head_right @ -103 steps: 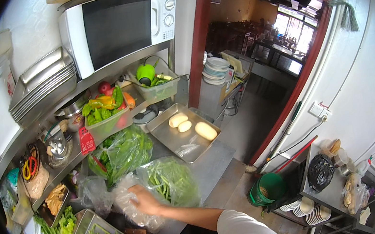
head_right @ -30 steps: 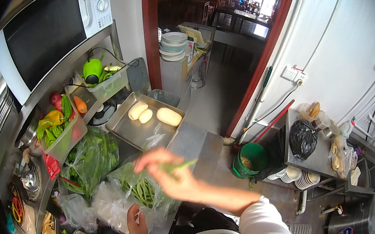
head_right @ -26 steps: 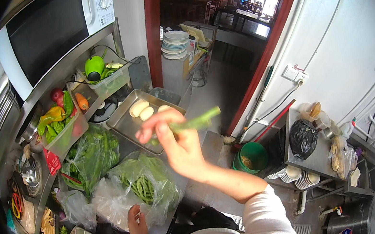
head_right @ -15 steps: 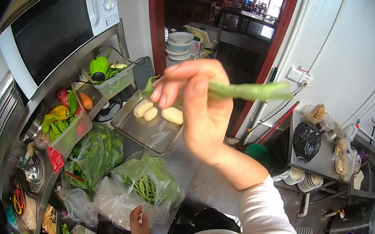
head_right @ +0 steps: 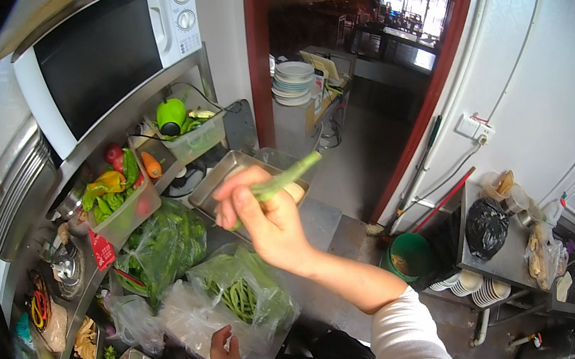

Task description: The person snaps green beans by hand, breaking off the ends and splitting them into smaller pieces. The prepared pieces are placed into a metal tray on the counter.

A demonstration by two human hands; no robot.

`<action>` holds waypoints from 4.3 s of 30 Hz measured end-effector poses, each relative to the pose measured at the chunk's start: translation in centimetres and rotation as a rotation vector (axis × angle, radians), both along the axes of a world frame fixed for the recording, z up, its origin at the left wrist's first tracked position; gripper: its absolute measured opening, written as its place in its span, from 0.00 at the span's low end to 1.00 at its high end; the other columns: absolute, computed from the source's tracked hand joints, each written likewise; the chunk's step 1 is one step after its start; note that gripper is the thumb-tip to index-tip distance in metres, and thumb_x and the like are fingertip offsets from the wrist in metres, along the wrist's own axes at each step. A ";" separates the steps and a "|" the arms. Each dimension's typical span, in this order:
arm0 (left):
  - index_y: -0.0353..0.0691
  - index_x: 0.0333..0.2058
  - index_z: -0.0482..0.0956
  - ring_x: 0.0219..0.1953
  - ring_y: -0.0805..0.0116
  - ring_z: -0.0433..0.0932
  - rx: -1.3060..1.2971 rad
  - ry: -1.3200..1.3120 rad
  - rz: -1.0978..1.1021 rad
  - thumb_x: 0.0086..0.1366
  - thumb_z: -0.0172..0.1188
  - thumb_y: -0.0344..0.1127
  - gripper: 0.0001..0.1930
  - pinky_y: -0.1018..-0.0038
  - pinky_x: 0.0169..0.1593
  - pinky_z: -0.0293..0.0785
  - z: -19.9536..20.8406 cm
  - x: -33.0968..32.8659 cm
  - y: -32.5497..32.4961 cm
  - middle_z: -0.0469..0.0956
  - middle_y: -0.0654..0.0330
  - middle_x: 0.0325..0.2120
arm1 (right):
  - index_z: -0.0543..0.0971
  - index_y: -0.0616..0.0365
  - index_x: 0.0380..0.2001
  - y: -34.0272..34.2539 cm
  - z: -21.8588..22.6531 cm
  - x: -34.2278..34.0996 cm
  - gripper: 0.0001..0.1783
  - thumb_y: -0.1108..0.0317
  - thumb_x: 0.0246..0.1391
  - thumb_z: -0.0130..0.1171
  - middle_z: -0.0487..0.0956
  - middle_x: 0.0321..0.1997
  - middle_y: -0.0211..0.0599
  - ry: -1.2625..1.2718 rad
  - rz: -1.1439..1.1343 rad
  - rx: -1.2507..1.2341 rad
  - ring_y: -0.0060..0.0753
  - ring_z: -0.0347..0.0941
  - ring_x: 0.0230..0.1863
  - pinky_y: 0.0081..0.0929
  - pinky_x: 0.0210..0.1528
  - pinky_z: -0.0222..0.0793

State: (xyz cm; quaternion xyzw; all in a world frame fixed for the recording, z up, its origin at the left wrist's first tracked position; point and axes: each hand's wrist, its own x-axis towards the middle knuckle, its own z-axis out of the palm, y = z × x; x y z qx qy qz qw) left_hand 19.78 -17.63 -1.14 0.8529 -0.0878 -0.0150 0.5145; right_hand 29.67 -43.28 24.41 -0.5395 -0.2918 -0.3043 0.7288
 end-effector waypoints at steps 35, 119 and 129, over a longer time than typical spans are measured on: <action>0.32 0.47 0.70 0.56 0.61 0.70 -0.742 -0.203 -0.116 0.73 0.46 0.42 0.17 0.63 0.62 0.62 8.1 -1.4 -5.2 0.71 0.49 0.53 | 0.73 0.61 0.43 6.2 -14.4 -8.7 0.16 0.59 0.63 0.47 0.76 0.24 0.51 0.441 0.274 -1.111 0.58 0.72 0.25 0.50 0.28 0.65; 0.40 0.39 0.63 0.17 0.77 0.54 -2.077 -0.046 -0.082 0.77 0.39 0.38 0.09 0.79 0.22 0.60 11.8 -0.5 5.4 0.57 0.65 0.20 | 0.76 0.60 0.36 7.5 -19.2 -11.0 0.08 0.66 0.65 0.54 0.71 0.29 0.22 0.861 0.898 -0.579 0.13 0.65 0.32 0.17 0.37 0.63; 0.42 0.40 0.67 0.17 0.80 0.54 -1.579 -0.020 0.000 0.74 0.47 0.41 0.09 0.80 0.22 0.54 11.8 -2.7 2.1 0.59 0.68 0.19 | 0.71 0.55 0.26 6.2 -18.2 -6.7 0.12 0.65 0.65 0.55 0.71 0.25 0.20 0.822 -0.036 0.067 0.13 0.60 0.27 0.15 0.32 0.58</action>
